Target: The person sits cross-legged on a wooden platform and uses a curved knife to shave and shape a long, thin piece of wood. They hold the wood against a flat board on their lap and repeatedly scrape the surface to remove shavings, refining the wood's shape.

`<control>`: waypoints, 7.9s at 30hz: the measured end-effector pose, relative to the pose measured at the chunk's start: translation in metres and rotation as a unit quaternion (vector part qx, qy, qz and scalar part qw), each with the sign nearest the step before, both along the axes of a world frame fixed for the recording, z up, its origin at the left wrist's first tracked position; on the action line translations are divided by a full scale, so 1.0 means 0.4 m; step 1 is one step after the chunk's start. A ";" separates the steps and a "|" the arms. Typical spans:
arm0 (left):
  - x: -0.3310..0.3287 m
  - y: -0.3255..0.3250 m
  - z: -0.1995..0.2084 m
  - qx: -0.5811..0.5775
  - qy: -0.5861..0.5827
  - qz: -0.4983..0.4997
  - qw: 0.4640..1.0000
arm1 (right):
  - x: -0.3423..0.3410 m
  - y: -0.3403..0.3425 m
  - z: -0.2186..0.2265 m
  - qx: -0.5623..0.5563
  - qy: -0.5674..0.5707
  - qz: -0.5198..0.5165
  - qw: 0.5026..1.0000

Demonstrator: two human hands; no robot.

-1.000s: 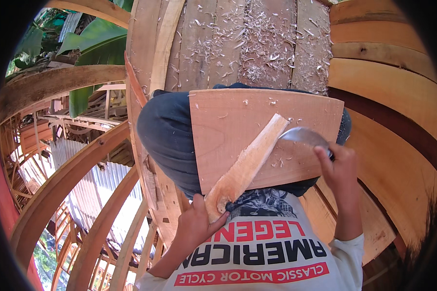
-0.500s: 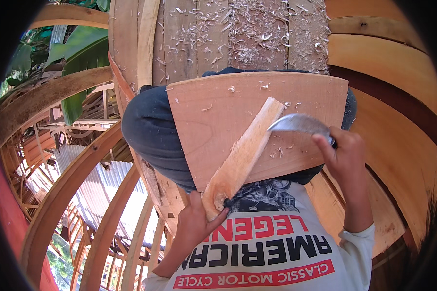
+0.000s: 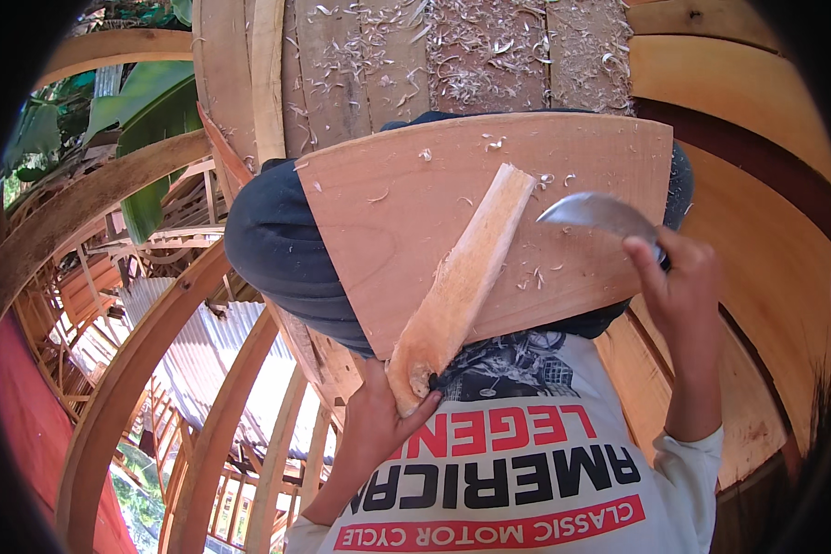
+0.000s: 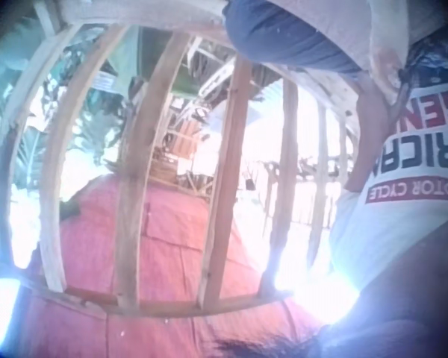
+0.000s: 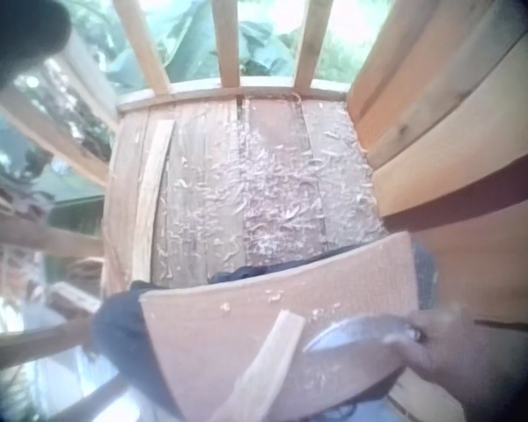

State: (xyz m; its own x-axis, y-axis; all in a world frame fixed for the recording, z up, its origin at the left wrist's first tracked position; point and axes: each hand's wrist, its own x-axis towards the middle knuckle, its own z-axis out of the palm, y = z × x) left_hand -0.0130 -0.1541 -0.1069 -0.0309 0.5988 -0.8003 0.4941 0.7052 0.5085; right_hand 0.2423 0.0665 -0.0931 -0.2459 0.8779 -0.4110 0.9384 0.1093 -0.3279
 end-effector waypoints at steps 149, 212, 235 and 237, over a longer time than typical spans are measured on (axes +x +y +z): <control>-0.053 -0.115 -0.118 -0.200 -0.492 0.296 0.794 | -0.095 -0.019 -0.080 0.093 -0.029 0.084 0.992; 0.016 -0.026 -0.043 -0.027 -0.201 0.013 0.979 | 0.060 -0.011 -0.122 0.186 -0.015 0.058 0.981; 0.027 -0.019 -0.048 -0.021 -0.142 -0.014 0.990 | 0.032 -0.054 -0.062 0.042 -0.008 -0.023 0.999; 0.020 -0.024 -0.036 -0.020 -0.136 -0.014 0.990 | 0.097 0.015 -0.089 0.043 -0.051 -0.129 0.989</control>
